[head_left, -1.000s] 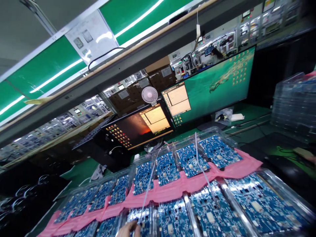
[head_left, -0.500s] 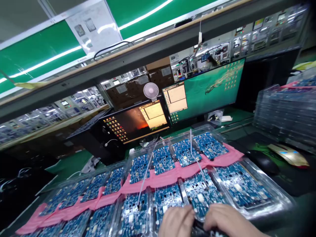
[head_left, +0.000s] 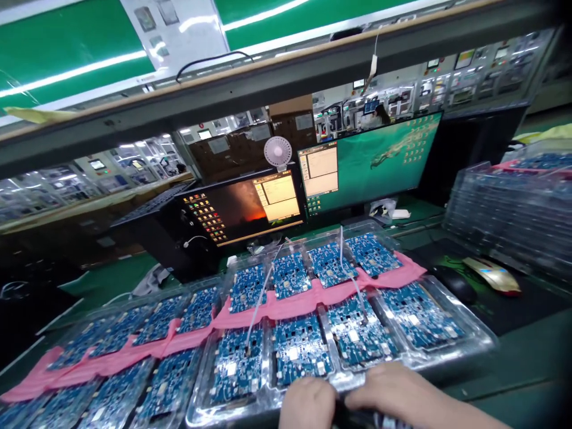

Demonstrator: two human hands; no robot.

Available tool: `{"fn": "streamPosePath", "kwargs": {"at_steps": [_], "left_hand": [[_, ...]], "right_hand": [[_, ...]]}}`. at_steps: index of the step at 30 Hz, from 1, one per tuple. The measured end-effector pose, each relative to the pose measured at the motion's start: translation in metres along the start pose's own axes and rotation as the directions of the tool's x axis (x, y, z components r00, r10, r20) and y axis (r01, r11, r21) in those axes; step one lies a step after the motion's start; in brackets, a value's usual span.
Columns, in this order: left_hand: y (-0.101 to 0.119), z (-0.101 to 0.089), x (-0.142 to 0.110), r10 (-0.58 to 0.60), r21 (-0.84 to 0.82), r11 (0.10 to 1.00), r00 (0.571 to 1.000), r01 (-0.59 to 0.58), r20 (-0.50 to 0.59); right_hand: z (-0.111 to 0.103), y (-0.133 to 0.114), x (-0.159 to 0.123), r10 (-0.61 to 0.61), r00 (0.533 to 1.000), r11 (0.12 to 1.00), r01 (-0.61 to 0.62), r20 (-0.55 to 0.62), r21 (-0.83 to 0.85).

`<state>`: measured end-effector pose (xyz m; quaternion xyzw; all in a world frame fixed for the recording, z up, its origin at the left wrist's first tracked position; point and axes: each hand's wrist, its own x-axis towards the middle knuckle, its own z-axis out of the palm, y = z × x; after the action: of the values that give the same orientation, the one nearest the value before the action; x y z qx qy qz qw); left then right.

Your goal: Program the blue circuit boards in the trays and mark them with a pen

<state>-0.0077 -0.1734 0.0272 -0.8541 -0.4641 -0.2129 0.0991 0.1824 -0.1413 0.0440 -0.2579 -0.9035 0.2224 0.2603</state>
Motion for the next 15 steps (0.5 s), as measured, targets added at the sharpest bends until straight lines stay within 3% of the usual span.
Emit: {"fn": "streamPosePath", "kwargs": {"at_steps": [1,3,5,6,10,15], "left_hand": [[-0.002,-0.002,-0.002,-0.046,-0.042,0.998,0.999,0.045,-0.024],[-0.006,-0.006,-0.005,-0.141,-0.115,0.985,0.987,0.133,-0.072],[-0.011,-0.01,-0.007,-0.196,-0.141,0.973,0.977,0.184,-0.079],[-0.013,-0.012,-0.007,-0.2,-0.139,0.972,0.977,0.188,-0.073],[-0.02,-0.01,-0.008,-0.127,-0.118,0.986,0.99,0.119,-0.058],[-0.018,-0.007,-0.007,-0.108,-0.094,0.99,0.992,0.103,-0.058]], "right_hand": [[-0.007,0.0,-0.002,0.114,0.989,0.992,-0.109,-0.092,0.058],[-0.02,0.005,-0.004,0.404,0.89,0.911,-0.373,-0.21,0.173],[-0.026,0.014,-0.004,0.589,0.785,0.807,-0.557,-0.193,0.194],[-0.026,0.02,-0.004,0.618,0.769,0.786,-0.596,-0.165,0.164],[-0.016,0.036,0.0,0.576,0.809,0.817,-0.576,-0.116,0.041],[-0.008,0.037,0.004,0.541,0.836,0.839,-0.544,-0.091,-0.004]]}}
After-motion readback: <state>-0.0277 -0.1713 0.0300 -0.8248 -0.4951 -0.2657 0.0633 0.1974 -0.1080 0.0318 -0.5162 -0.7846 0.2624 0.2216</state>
